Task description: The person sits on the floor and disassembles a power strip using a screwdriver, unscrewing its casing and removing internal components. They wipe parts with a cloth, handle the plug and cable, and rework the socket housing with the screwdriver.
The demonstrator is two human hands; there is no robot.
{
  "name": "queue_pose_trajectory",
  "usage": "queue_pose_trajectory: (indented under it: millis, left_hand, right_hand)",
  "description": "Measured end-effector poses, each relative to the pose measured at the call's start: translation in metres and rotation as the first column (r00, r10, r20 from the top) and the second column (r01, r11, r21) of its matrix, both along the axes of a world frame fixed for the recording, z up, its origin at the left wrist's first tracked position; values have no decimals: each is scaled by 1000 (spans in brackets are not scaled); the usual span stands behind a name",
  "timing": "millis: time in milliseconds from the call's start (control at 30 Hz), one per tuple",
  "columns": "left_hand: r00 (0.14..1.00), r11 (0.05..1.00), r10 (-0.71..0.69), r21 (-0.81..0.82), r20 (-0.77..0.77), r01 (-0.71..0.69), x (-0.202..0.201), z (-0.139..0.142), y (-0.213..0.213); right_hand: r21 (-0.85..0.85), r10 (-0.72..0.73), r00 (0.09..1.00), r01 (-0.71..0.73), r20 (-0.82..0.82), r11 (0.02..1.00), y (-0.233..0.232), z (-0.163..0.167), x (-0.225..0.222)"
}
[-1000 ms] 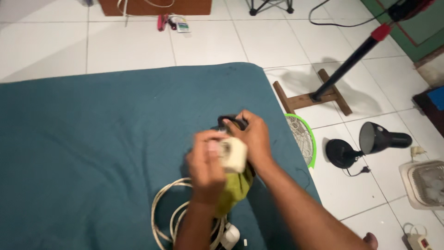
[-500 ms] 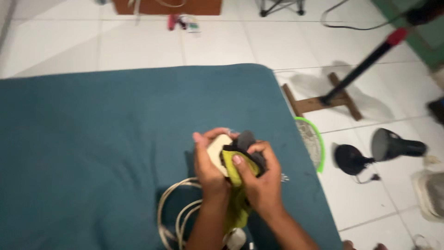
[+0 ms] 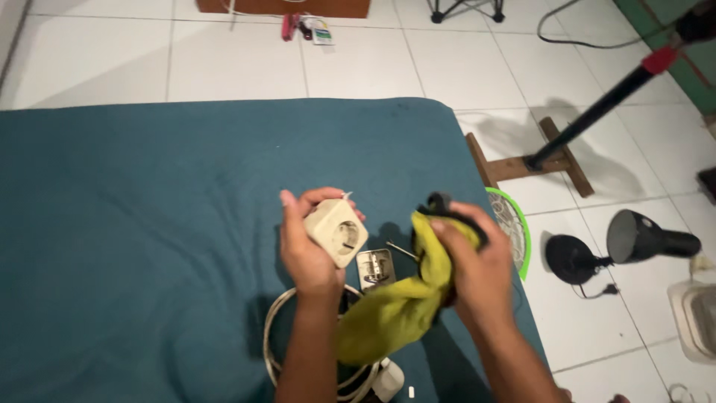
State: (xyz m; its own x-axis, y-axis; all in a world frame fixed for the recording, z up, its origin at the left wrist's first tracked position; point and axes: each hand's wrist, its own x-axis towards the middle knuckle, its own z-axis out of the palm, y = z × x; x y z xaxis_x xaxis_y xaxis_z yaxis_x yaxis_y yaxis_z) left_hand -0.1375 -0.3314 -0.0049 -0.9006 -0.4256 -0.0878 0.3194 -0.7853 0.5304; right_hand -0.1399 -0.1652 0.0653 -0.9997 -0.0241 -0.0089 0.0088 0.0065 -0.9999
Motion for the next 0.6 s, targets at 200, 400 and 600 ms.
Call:
queue_pose_trajectory:
  millis: [200, 400, 600]
  left_hand:
    - [995, 896, 68, -443, 70, -30, 0, -1, 8]
    - [990, 719, 140, -690, 22, -86, 8, 3, 12]
    - [995, 938, 51, -347, 81, -20, 0, 3, -7]
  right_hand:
    - [765, 569, 772, -174, -285, 620, -11, -8, 34]
    - [561, 505, 857, -471, 107, 681, -13, -14, 15]
    - [163, 573, 809, -587, 131, 793, 33, -17, -10]
